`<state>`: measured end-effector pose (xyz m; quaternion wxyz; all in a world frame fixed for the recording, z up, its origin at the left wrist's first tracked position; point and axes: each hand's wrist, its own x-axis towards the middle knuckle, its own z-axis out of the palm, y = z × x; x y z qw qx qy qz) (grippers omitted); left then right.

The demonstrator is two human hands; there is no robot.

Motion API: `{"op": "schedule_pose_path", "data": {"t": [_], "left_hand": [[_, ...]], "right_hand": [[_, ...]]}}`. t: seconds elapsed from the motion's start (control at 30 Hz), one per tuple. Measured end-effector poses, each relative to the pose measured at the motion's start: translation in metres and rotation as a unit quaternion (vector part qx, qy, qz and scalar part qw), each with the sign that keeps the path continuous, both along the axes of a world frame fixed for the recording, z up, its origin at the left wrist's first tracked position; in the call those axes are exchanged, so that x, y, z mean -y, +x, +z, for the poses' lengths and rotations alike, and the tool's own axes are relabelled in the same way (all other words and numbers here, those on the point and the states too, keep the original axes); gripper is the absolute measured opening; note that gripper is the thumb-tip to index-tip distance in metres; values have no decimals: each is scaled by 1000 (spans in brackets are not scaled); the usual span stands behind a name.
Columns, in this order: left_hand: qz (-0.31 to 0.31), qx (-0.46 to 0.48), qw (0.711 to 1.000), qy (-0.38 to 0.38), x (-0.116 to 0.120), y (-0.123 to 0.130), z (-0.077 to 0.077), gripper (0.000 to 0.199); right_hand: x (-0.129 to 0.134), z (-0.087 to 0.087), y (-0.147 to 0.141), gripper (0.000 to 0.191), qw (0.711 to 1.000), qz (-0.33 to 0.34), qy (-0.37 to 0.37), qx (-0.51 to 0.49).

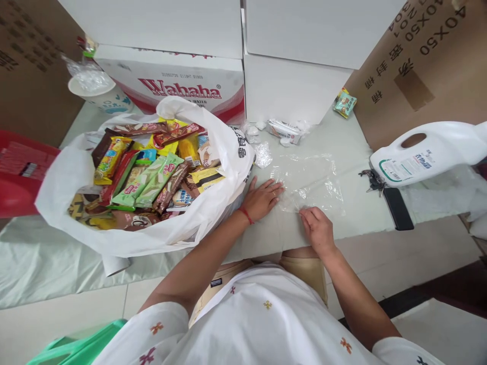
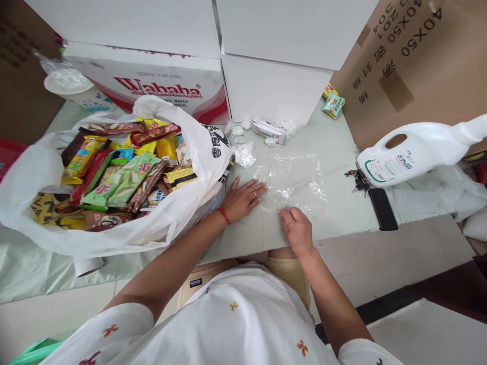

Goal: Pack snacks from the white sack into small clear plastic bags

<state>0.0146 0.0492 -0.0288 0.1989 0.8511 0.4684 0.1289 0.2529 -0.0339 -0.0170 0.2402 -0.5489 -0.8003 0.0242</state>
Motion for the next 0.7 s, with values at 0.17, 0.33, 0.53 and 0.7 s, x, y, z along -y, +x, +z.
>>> {"op": "schedule_pose_path", "data": {"t": [0.17, 0.33, 0.53, 0.7], "left_hand": [[2, -8, 1000, 8, 2, 2, 1, 44], [3, -8, 1000, 9, 2, 2, 2, 45], [8, -4, 1000, 5, 2, 2, 2, 45], [15, -2, 1000, 11, 2, 2, 1, 46]], "right_hand": [[4, 2, 6, 25, 999, 19, 38, -3], [12, 1, 8, 23, 997, 17, 71, -6], [11, 9, 3, 20, 997, 33, 62, -29], [20, 16, 7, 20, 995, 85, 47, -5]]}}
